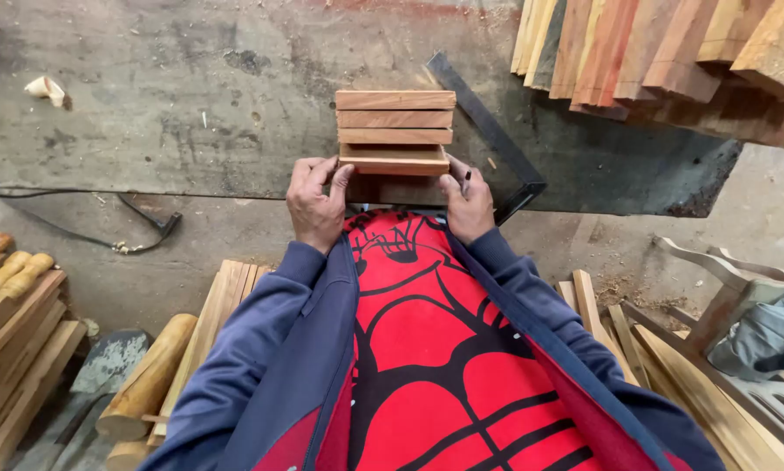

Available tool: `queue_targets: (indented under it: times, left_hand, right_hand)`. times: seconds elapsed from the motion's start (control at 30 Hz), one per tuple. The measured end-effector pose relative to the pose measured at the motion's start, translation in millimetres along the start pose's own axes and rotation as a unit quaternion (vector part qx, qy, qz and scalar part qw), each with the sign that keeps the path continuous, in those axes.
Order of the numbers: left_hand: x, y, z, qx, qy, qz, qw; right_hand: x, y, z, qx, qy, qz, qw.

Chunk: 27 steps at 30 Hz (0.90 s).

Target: Marking lines on wooden blocks using a try square and a pen

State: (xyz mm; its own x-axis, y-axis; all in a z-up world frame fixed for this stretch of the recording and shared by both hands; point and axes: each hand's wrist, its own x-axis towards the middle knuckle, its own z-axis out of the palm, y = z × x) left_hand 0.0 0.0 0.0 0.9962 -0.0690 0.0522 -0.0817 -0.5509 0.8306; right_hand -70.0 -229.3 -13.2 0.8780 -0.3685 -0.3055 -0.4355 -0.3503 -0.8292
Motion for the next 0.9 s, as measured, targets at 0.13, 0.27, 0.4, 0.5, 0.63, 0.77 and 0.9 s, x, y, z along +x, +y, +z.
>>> queue_targets:
  times: [0.13, 0.27, 0.4, 0.5, 0.63, 0.77, 0.9]
  left_hand:
    - [11.0, 8.8, 9.3, -0.073, 0.025, -0.074, 0.994]
    - [10.8, 2.3, 16.1, -0.116, 0.027, -0.148, 0.982]
    - [4.9, -8.7, 26.6, -0.152, 0.031, -0.184, 0.971]
    - [4.0, -5.7, 25.4, -0.206, 0.036, -0.205, 0.956]
    - [3.7, 1.9, 19.6, -0.206, 0.022, -0.207, 0.956]
    - [26.8, 19.7, -7.8, -0.044, -0.015, -0.058, 0.997]
    - [70.6, 11.0, -10.1, 0.262, -0.191, 0.232, 0.917]
  right_hand:
    - [18.8, -9.9, 2.1, -0.042, 0.069, -0.056, 0.995]
    - [26.0, -2.0, 3.3, -0.074, 0.074, -0.061, 0.993]
    - [25.1, 5.0, 2.0, -0.044, 0.057, -0.092, 0.993]
    - [23.9, 6.7, 4.2, 0.000, 0.071, -0.108, 0.992]
    - [25.7, -2.9, -1.9, 0.017, 0.073, -0.125, 0.989]
    - [37.3, -53.7, -23.9, -0.172, 0.075, -0.256, 0.948]
    - [75.7, -66.3, -26.1, -0.365, -0.046, -0.337, 0.867]
